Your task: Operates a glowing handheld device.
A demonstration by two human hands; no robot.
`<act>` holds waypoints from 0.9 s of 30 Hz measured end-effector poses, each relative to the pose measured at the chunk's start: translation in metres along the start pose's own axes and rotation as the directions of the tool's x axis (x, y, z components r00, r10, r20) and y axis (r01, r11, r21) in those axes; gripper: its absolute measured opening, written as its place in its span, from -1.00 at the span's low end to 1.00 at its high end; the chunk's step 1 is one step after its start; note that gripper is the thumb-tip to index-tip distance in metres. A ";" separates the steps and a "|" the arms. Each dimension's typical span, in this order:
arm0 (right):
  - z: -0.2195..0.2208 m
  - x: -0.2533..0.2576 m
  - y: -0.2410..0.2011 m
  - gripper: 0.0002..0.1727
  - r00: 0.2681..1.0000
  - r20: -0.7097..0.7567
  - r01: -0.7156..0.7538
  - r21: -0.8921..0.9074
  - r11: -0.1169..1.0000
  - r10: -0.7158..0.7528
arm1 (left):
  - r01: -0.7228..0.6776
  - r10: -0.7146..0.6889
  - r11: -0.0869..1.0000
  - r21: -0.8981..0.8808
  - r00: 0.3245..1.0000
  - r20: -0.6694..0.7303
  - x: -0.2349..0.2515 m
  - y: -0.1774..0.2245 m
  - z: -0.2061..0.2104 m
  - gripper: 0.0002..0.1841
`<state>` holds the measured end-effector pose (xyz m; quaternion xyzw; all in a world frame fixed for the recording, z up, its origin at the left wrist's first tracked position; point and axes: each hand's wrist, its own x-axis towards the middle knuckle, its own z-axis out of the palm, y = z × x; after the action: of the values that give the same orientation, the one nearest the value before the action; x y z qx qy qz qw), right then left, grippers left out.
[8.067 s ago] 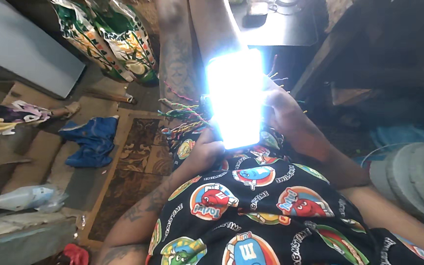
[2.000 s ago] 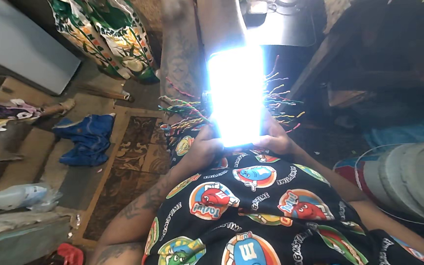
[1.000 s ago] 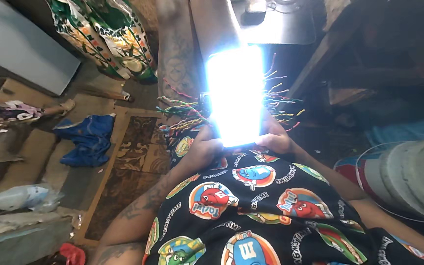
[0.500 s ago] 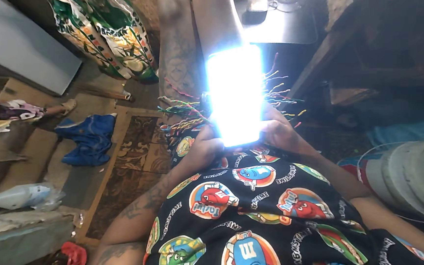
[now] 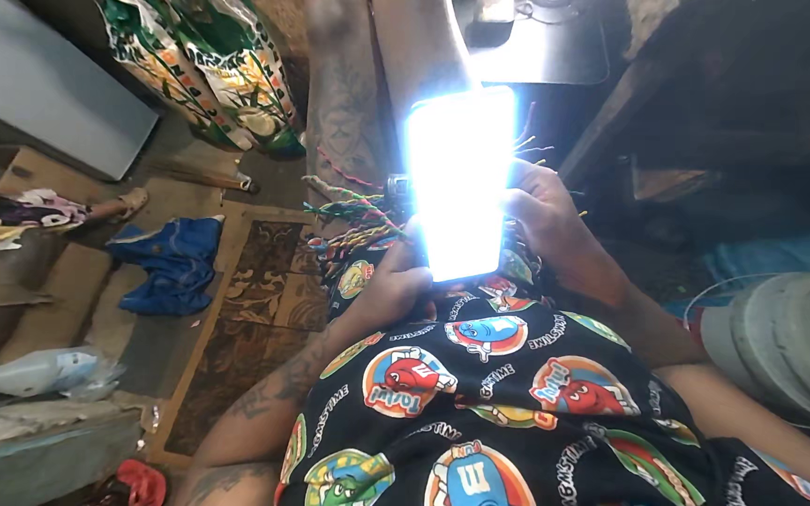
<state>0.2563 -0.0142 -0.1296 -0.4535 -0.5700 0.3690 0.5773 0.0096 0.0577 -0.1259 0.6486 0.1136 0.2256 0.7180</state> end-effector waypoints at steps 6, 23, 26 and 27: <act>-0.004 0.006 0.000 -0.53 0.995 0.100 0.007 -0.039 0.999 -0.003 | -0.046 0.046 0.999 -0.025 0.999 0.015 0.000 0.002 0.001 -0.51; -0.002 0.002 -0.012 -0.15 0.972 0.217 -0.064 -0.119 0.991 0.088 | -0.049 0.056 0.995 0.087 0.996 -0.075 -0.008 0.036 0.017 -0.60; -0.001 0.003 -0.012 -0.21 0.976 0.193 -0.082 -0.121 0.989 0.104 | -0.024 0.032 0.996 0.085 0.995 -0.097 -0.007 0.038 0.018 -0.61; -0.001 0.002 -0.012 -0.20 0.976 0.188 -0.091 -0.121 0.989 0.113 | -0.029 0.036 0.996 0.081 0.996 -0.078 -0.006 0.033 0.016 -0.58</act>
<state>0.2566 -0.0158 -0.1174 -0.4754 -0.6193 0.4084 0.4730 0.0054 0.0431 -0.0917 0.6691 0.1403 0.2580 0.6827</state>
